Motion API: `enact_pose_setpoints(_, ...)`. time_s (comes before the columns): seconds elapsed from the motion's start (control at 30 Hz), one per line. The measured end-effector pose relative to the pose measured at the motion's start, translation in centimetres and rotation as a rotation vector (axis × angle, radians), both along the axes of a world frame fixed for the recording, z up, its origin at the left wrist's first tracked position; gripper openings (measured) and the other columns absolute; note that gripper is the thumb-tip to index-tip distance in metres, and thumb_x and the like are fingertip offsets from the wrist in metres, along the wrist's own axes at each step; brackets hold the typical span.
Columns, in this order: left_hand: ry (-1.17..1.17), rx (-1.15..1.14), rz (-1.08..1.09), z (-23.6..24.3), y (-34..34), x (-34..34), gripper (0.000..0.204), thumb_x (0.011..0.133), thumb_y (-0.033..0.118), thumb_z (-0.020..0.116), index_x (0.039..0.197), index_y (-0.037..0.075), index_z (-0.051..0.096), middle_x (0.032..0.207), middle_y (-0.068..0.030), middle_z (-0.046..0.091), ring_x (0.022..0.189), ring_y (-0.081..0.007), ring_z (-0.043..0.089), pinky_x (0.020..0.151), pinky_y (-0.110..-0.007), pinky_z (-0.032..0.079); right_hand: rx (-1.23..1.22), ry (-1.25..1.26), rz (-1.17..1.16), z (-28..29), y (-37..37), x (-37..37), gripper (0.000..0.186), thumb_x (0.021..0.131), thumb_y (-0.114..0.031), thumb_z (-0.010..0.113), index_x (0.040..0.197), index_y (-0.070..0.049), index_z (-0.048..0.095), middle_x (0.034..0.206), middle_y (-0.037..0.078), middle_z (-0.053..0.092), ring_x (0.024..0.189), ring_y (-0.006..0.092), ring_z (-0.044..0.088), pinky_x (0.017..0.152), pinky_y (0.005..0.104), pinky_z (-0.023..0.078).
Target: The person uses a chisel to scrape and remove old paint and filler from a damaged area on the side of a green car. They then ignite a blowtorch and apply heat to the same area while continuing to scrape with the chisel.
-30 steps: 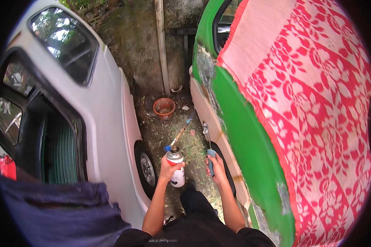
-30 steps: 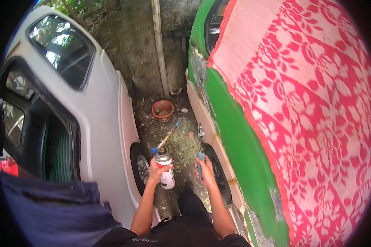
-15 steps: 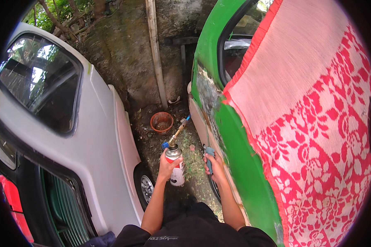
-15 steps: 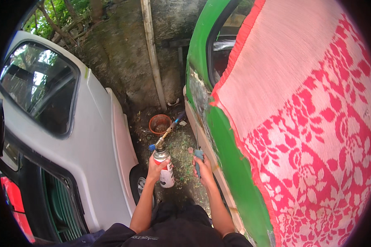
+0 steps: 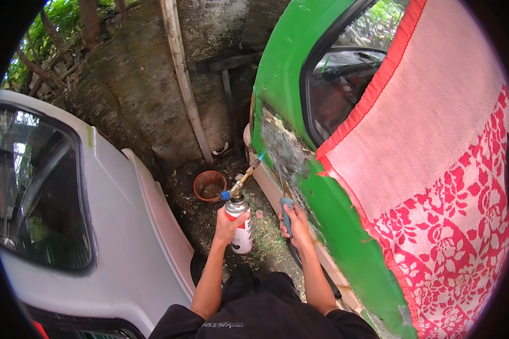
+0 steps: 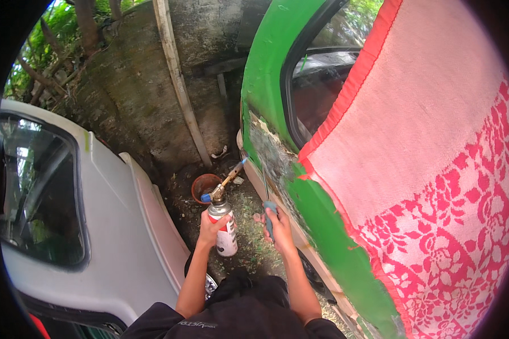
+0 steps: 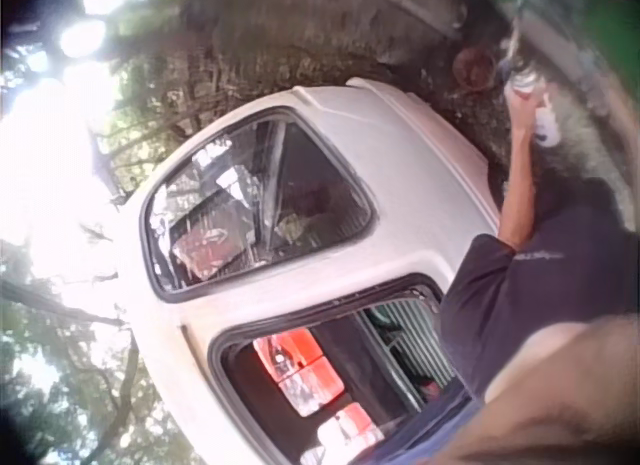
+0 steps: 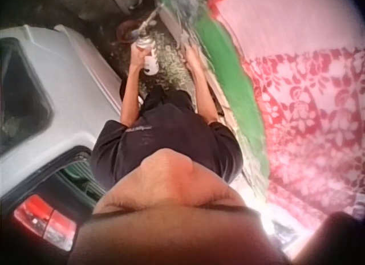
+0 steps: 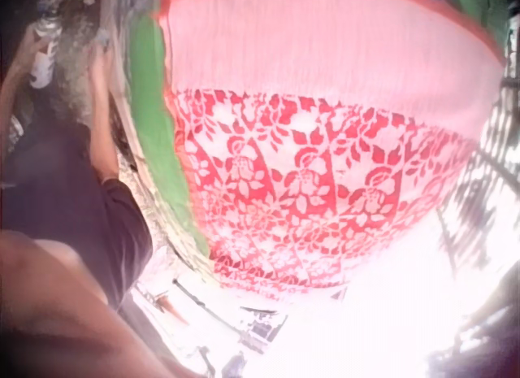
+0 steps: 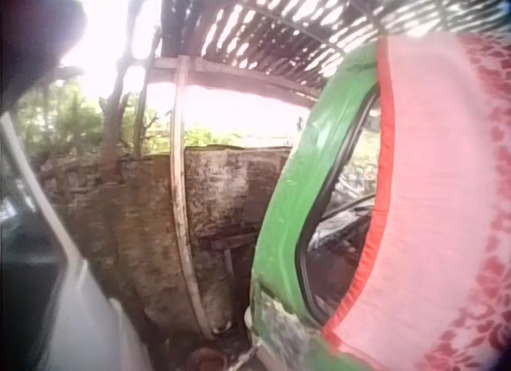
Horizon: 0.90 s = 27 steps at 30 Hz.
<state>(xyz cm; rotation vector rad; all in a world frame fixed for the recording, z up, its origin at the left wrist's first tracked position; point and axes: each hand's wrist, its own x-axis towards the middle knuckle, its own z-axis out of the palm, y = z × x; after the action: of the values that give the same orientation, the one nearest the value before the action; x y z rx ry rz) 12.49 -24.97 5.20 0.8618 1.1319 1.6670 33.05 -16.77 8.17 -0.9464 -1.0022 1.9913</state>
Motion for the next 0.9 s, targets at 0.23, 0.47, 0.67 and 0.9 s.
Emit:
enact_pose_setpoints(0.23,-0.003,-0.01,-0.063,2.2,2.2,-2.3,0.03,0.079,0.018,0.077,0.097,0.0,0.062,0.082,-0.0086,0.067,0.067,-0.0189,0.068,0.063,-0.034,0.057,-0.018,0.101,-0.054,1.9,2.3,-2.4,0.033,0.1,-0.025,0.055,0.127,-0.006,0.049,0.081,0.002,0.049,0.048,0.0074,0.041,0.038,0.0218,0.029)
enact_pose_setpoints(0.47,-0.021,-0.01,-0.057,2.2,4.9,-2.3,0.029,0.079,0.018,0.077,0.097,0.001,0.062,0.083,-0.0089,0.067,0.067,-0.0185,0.068,0.062,-0.034,0.056,-0.011,0.115,-0.005,3.2,4.8,-2.3,0.035,0.099,-0.02,0.056,0.13,-0.005,0.047,0.083,0.001,0.049,0.047,0.0058,0.039,0.037,0.0201,0.026)
enact_pose_setpoints(0.67,-0.048,0.001,-0.076,2.2,7.7,-1.7,0.029,0.08,0.016,0.078,0.099,0.0,0.062,0.084,-0.007,0.067,0.068,-0.0166,0.067,0.062,-0.033,0.056,-0.018,0.09,0.014,3.2,6.0,-1.6,0.034,0.101,-0.023,0.055,0.129,-0.006,0.048,0.082,0.001,0.05,0.045,0.0059,0.04,0.035,0.0206,0.027)
enact_pose_setpoints(0.9,-0.099,-0.001,-0.088,2.4,9.9,-0.8,0.031,0.08,0.018,0.079,0.099,0.0,0.062,0.084,-0.0067,0.066,0.067,-0.0167,0.067,0.062,-0.032,0.056,-0.026,0.126,0.064,3.0,7.0,-0.2,0.031,0.101,-0.024,0.054,0.125,-0.006,0.048,0.079,0.002,0.051,0.043,0.0062,0.04,0.034,0.0211,0.027)
